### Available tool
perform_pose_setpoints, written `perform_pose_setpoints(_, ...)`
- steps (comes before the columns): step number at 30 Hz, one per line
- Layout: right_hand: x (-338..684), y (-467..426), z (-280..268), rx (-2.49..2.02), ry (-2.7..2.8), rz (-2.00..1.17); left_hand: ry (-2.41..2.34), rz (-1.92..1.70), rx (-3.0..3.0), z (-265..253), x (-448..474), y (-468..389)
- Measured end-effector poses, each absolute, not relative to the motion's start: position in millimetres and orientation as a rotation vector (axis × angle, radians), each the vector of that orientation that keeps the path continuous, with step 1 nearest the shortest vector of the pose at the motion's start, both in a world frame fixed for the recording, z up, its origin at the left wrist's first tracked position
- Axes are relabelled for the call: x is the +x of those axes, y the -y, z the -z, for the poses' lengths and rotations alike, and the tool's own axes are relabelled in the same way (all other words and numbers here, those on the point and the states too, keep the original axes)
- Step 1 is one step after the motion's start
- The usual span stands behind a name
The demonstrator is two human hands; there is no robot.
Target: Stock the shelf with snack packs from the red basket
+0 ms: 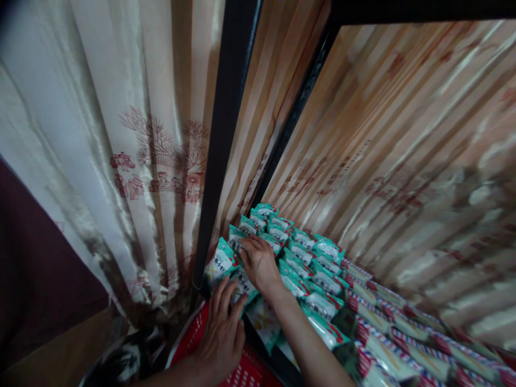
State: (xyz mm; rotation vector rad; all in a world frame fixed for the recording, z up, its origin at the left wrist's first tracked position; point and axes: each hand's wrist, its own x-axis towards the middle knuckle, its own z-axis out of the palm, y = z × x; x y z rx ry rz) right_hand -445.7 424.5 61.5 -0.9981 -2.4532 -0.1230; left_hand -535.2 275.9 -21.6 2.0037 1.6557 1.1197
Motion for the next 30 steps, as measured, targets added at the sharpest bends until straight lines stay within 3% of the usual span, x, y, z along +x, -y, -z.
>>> perform_pose_setpoints(8,-457.7,-465.4,-73.1,-1.117,2.692,-0.027,-1.645,-1.113,1.990,21.5,-531.3,-283.8)
perform_pose_setpoints(12,-451.1,-468.3,-75.7,-1.121,2.559,-0.083,-1.655,-1.128,2.062,23.6,-535.9,-285.2)
perform_pose_setpoints(20,-436.0,-504.4,-76.2,-1.546,2.492,-0.061,-1.683,-1.162,2.191,26.8,-547.5,-282.5)
perform_pose_setpoints(30,-440.7,-532.9,-59.4,-1.445,2.500,-0.032,-1.785,-1.191,2.310,48.9,-539.9,-294.3)
